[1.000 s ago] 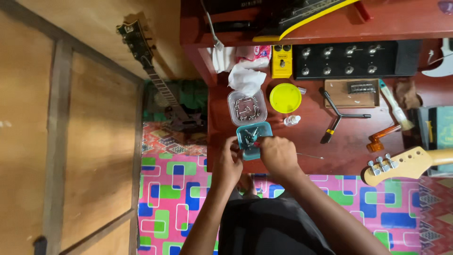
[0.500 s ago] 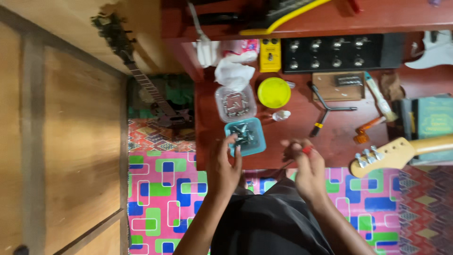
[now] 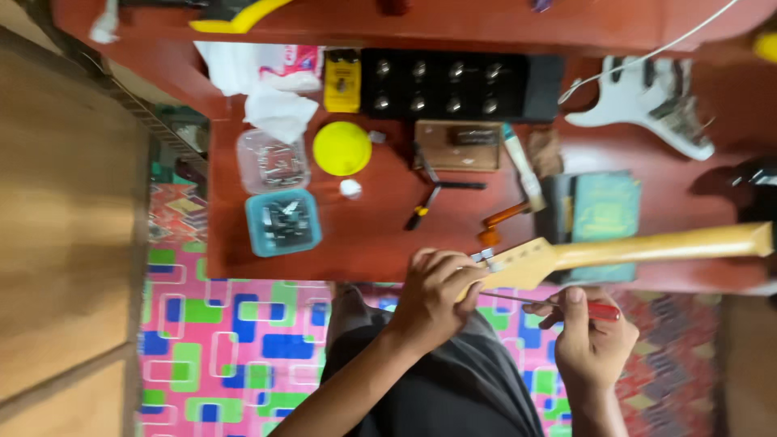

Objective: The person uses a screwdriver to remove screws from the headstock of a guitar neck and places them in a container. They then move to the guitar body and adjust the bridge saddles with the same screwdriver.

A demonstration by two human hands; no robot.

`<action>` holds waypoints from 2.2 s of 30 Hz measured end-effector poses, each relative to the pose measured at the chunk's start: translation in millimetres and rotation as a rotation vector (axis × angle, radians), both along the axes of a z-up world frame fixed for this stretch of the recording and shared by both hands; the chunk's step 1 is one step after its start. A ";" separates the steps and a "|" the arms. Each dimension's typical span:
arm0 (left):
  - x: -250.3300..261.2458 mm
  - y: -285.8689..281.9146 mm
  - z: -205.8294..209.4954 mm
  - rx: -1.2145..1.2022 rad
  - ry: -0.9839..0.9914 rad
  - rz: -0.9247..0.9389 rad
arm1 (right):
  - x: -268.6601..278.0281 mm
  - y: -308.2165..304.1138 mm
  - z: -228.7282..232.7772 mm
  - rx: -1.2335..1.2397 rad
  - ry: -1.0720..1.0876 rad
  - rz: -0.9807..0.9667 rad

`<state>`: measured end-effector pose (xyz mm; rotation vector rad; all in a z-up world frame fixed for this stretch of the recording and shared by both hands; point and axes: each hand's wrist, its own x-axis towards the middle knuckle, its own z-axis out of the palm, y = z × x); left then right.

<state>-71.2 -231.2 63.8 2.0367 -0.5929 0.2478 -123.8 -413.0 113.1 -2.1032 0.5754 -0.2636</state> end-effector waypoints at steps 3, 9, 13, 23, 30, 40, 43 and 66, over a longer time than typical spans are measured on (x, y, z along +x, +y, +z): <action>-14.8 -38.8 -29.2 0.186 0.062 0.105 | 7.2 -46.1 -14.1 -0.091 -0.020 0.061; -21.7 -65.9 -31.7 0.083 0.005 0.328 | 30.1 -68.8 -43.9 0.024 -0.048 0.331; -18.0 -68.7 -33.3 0.046 0.049 0.338 | 39.4 -80.6 -48.3 -0.213 -0.092 0.450; -20.5 -74.1 -35.9 0.084 0.102 0.373 | 42.7 -93.6 -57.0 -0.220 -0.121 0.535; -22.1 -73.0 -37.6 0.086 0.114 0.375 | 46.7 -90.9 -52.5 -0.165 -0.098 0.531; -20.7 -69.7 -32.1 0.115 0.178 0.360 | 34.2 -91.9 -66.8 -0.403 -0.187 0.561; -20.2 -69.6 -30.1 0.117 0.176 0.359 | 36.1 -88.5 -59.6 -0.334 -0.151 0.542; -16.3 -62.0 -38.7 0.114 0.186 0.303 | 34.1 -85.7 -58.3 -0.402 -0.145 0.537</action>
